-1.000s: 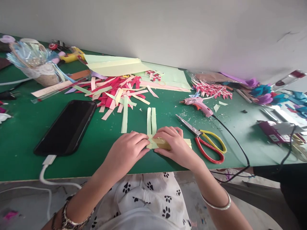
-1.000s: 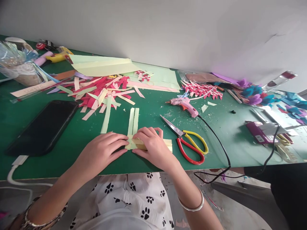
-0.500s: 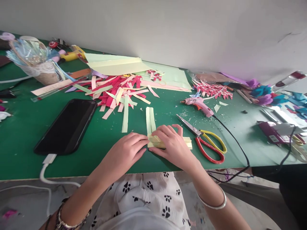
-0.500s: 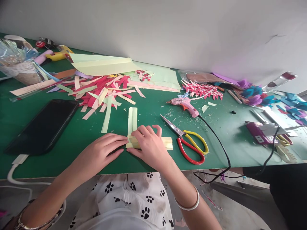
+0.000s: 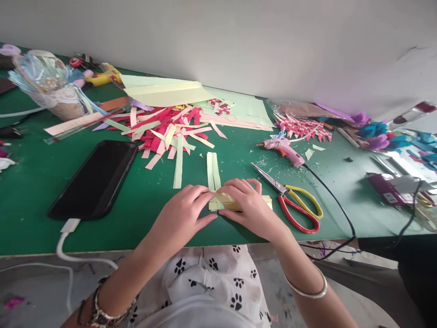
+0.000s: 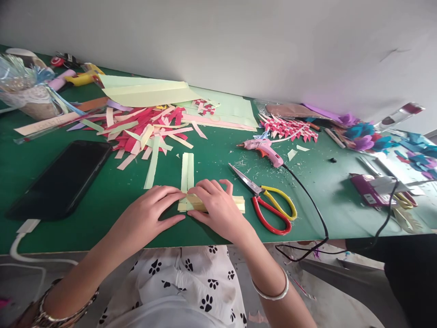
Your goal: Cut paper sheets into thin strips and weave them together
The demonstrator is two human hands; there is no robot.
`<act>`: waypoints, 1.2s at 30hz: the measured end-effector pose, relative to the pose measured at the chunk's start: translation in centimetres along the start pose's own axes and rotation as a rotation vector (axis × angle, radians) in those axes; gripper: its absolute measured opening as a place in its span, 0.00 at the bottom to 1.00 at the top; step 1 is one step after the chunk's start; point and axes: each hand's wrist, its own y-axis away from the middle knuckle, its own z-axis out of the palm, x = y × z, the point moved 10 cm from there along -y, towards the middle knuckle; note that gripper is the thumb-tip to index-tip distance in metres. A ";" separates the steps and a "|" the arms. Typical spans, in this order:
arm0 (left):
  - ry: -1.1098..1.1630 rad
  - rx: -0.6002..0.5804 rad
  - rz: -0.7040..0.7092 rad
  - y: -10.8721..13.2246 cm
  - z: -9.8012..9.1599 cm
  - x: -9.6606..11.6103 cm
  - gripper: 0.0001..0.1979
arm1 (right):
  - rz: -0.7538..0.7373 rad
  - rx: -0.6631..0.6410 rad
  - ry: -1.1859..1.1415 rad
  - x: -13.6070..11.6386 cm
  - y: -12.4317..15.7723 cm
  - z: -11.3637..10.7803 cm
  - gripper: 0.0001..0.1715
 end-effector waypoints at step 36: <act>-0.029 -0.119 0.085 -0.6 -0.1 0.2 0.09 | -0.044 0.014 0.017 -0.3 0.2 -0.1 0.08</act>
